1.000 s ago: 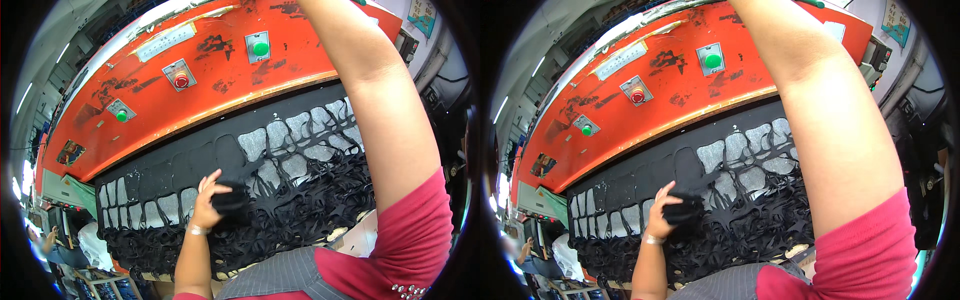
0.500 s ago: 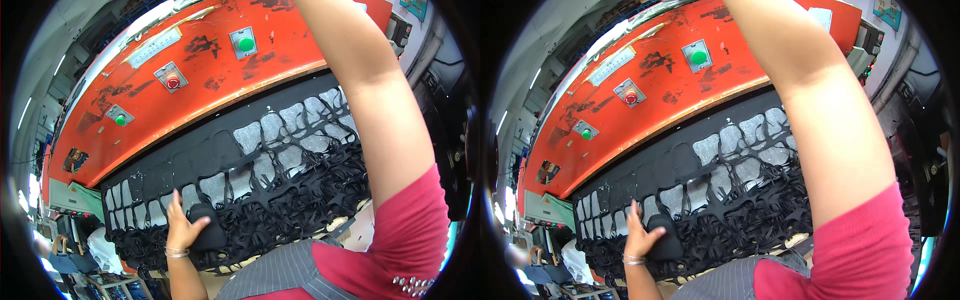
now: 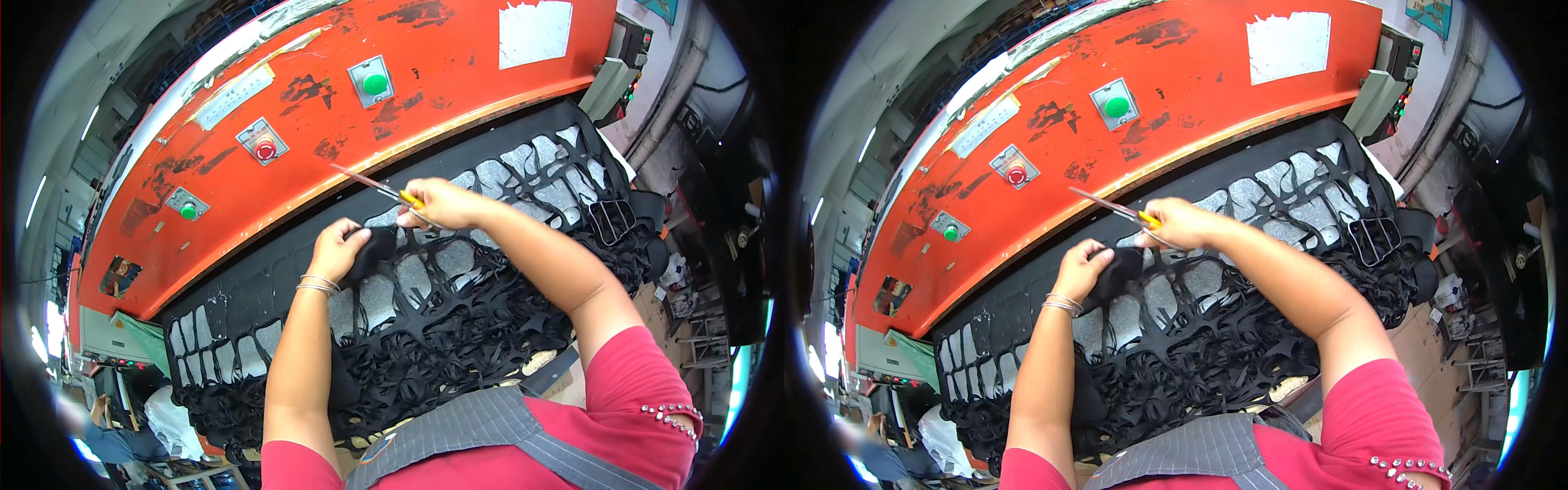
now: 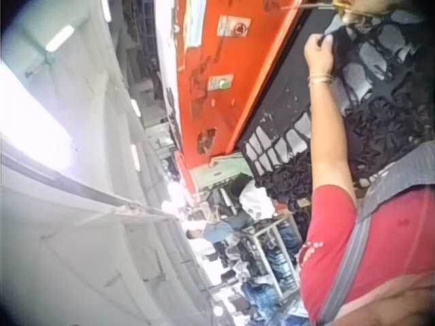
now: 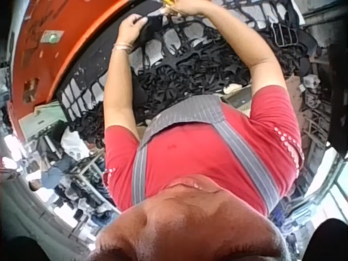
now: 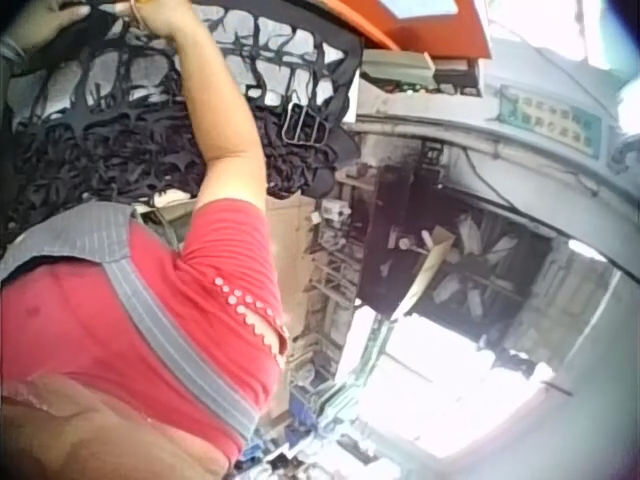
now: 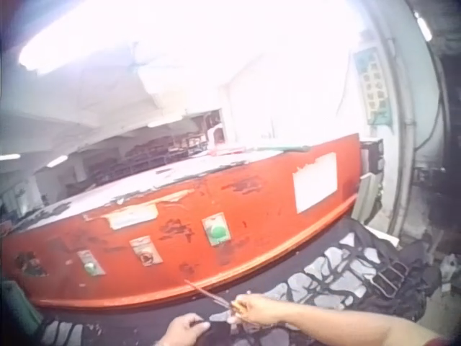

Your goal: Operating a hydraulic press with metal dies to cut components from black material and trimming the pieces with scissors.

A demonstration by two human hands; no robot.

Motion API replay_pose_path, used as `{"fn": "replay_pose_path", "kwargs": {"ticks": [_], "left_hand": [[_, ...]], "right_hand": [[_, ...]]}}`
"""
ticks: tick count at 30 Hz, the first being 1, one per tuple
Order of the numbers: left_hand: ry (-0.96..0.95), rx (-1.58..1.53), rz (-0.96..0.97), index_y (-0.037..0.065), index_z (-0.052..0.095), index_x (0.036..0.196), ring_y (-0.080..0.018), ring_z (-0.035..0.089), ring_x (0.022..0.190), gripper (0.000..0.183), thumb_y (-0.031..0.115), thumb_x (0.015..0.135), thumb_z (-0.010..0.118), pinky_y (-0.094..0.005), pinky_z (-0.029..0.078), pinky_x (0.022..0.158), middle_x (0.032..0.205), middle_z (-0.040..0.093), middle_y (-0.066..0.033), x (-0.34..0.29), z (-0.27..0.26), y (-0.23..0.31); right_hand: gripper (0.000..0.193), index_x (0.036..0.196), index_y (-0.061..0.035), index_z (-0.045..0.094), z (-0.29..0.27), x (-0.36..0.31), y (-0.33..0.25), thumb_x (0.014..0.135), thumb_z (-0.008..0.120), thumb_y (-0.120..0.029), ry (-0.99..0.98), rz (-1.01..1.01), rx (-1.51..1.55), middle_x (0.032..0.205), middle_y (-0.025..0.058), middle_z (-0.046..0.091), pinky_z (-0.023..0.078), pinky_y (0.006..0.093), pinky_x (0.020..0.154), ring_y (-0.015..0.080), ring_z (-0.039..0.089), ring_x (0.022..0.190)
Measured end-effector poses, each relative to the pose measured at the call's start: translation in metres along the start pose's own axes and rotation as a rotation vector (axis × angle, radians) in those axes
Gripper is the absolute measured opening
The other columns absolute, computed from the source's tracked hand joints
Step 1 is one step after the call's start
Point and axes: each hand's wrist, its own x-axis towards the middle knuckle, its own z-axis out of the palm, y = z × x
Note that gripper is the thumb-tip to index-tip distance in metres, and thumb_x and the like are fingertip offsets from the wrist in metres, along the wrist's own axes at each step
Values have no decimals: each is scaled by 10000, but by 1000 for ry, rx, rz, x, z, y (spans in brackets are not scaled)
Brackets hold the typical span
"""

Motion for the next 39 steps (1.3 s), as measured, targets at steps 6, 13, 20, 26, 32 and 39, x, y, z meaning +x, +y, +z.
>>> {"fn": "replay_pose_path", "kwargs": {"ticks": [6,13,20,26,32,39], "left_hand": [[55,-466,-249,77,584,959,-83,526,634,166,242,943,584,-262,439,524,762,589,4,12,-6,16],[-126,-486,-538,114,607,992,-81,522,591,270,338,864,689,-267,403,468,775,602,26,-8,-6,13],[1,-245,-166,7,646,1027,-131,608,797,195,108,862,666,-290,502,741,912,677,-47,1,5,-10],[158,-680,-376,35,576,953,-145,591,650,63,90,923,580,-274,482,565,819,636,-51,-4,19,-22],[97,-830,-420,73,593,933,-75,497,563,109,136,865,653,-226,394,500,769,607,-12,-13,19,-23],[131,8,29,10,655,883,-163,613,690,217,200,800,718,-314,488,645,763,664,-99,15,14,-13]], "right_hand": [[374,938,-50,527,42,7,47,852,708,-366,30,118,468,687,32,572,394,229,463,92,517,555],[299,923,2,532,95,17,33,785,755,-142,73,207,396,773,75,613,462,301,498,131,585,571],[439,1003,40,511,104,18,33,748,781,-194,166,212,252,897,187,651,513,378,659,289,656,743],[498,1024,54,509,98,12,46,733,774,-251,243,120,-29,950,252,644,496,411,806,385,634,945],[479,1009,43,527,99,13,46,737,767,-270,289,142,-112,927,235,651,502,410,792,368,644,929],[396,910,-54,535,108,-39,2,898,627,-439,376,142,975,698,32,568,474,275,527,134,555,536]]}}
